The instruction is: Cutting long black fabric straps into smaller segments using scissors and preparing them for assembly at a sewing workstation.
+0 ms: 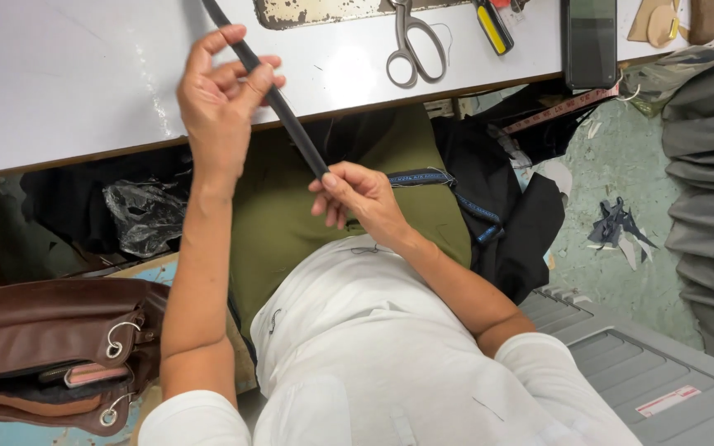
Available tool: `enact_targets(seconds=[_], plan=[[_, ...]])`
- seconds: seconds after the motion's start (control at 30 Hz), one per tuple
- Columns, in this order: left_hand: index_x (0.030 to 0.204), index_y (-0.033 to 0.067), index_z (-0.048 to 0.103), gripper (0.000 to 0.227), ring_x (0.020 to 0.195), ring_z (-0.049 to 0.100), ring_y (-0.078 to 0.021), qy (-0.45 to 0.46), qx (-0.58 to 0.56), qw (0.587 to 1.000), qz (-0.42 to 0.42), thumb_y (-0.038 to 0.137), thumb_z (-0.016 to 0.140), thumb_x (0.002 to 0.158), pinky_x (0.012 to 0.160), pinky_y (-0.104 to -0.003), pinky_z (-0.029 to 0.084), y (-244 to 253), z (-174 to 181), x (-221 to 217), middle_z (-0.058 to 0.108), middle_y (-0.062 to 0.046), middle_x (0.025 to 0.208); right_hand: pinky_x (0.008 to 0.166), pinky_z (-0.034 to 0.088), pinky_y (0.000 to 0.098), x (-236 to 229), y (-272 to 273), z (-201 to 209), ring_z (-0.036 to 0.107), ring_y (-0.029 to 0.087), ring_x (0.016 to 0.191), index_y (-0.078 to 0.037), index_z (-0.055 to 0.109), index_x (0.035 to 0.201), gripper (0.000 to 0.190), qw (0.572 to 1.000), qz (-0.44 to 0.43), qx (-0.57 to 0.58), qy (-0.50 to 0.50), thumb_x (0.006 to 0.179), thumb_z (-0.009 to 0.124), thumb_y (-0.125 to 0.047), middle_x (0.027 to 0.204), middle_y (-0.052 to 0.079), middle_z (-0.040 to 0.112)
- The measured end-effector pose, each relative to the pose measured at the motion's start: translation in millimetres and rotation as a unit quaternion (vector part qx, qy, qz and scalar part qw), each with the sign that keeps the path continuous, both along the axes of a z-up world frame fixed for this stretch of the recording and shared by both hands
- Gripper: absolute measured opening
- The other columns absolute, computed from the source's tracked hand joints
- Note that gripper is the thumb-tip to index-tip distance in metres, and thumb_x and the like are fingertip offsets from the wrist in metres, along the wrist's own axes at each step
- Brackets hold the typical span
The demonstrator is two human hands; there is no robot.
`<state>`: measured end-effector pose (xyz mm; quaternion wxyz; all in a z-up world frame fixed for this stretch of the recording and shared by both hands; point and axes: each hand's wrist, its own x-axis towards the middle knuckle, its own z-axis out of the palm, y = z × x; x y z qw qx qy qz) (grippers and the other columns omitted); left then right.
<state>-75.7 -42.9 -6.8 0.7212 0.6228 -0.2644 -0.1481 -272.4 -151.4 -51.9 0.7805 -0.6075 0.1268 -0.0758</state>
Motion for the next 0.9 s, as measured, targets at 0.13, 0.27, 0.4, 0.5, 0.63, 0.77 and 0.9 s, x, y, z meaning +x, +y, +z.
enact_targets(seconds=[0.13,0.27,0.4,0.5,0.63,0.77,0.9], plan=[[0.127,0.0080,0.067,0.025,0.092,0.086,-0.0214,-0.021,0.012,0.999,0.033,-0.002,0.078,0.107,0.079,-0.029,0.072,-3.4,-10.6,43.3,0.086,-0.016,0.110,0.057,0.058,0.0206,-24.0,-7.9,-17.5,0.071,0.012,0.064,-0.005,0.079,0.108,0.027,0.998,0.028,-0.039,0.037,0.111,0.062,-0.025,0.085,0.008,0.080],[0.123,-0.0030,0.068,0.020,0.102,0.087,-0.0312,-0.125,-0.036,0.990,0.047,-0.016,0.074,0.109,0.085,-0.036,0.080,-1.2,-12.2,82.5,0.083,-0.026,0.108,0.060,0.058,0.0199,-40.4,-20.0,-40.2,0.072,0.009,0.069,-0.009,0.082,0.107,0.026,0.990,0.031,-0.070,0.118,0.108,0.066,-0.029,0.087,0.005,0.081],[0.108,-0.0090,0.076,0.012,0.087,0.085,-0.0312,-0.228,-0.055,0.970,0.068,-0.010,0.081,0.119,0.067,-0.036,0.066,8.7,2.2,107.8,0.079,-0.020,0.090,0.073,0.058,0.0219,-47.6,-26.1,-49.7,0.073,0.009,0.079,-0.012,0.084,0.107,0.026,0.969,0.051,-0.143,0.197,0.105,0.066,-0.031,0.093,0.002,0.083],[0.092,-0.0096,0.070,0.035,0.085,0.081,-0.0286,-0.288,-0.055,0.952,0.091,-0.007,0.080,0.126,0.073,-0.037,0.065,17.1,24.2,111.3,0.080,-0.022,0.091,0.082,0.057,0.0224,-45.6,-26.1,-56.4,0.075,0.007,0.087,-0.013,0.085,0.105,0.024,0.960,0.066,-0.182,0.203,0.104,0.067,-0.029,0.094,-0.001,0.084],[0.124,-0.0053,0.068,0.011,0.092,0.079,-0.0278,-0.258,-0.066,0.956,0.120,0.004,0.072,0.130,0.076,-0.038,0.064,21.8,63.0,96.6,0.079,-0.022,0.100,0.082,0.051,0.0269,-38.7,-23.0,-42.7,0.071,0.010,0.088,-0.013,0.084,0.096,0.028,0.940,0.120,-0.260,0.186,0.104,0.065,-0.032,0.094,-0.004,0.079],[0.124,0.0050,0.067,0.012,0.099,0.077,-0.0261,-0.197,-0.083,0.968,0.131,0.015,0.072,0.127,0.083,-0.038,0.065,33.7,83.0,76.0,0.075,-0.015,0.104,0.081,0.052,0.0301,-39.5,-23.4,-43.9,0.071,0.014,0.086,-0.010,0.080,0.097,0.031,0.930,0.154,-0.306,0.133,0.108,0.060,-0.031,0.093,0.000,0.079],[0.158,0.0137,0.052,0.038,0.097,0.080,-0.0236,-0.058,-0.057,0.987,0.140,0.018,0.070,0.124,0.075,-0.030,0.058,52.5,102.8,56.1,0.082,-0.013,0.126,0.093,0.057,0.0373,-33.9,-39.1,-26.6,0.073,0.026,0.107,-0.002,0.074,0.122,0.025,0.892,0.042,-0.448,-0.039,0.108,0.064,-0.021,0.120,0.011,0.076]])
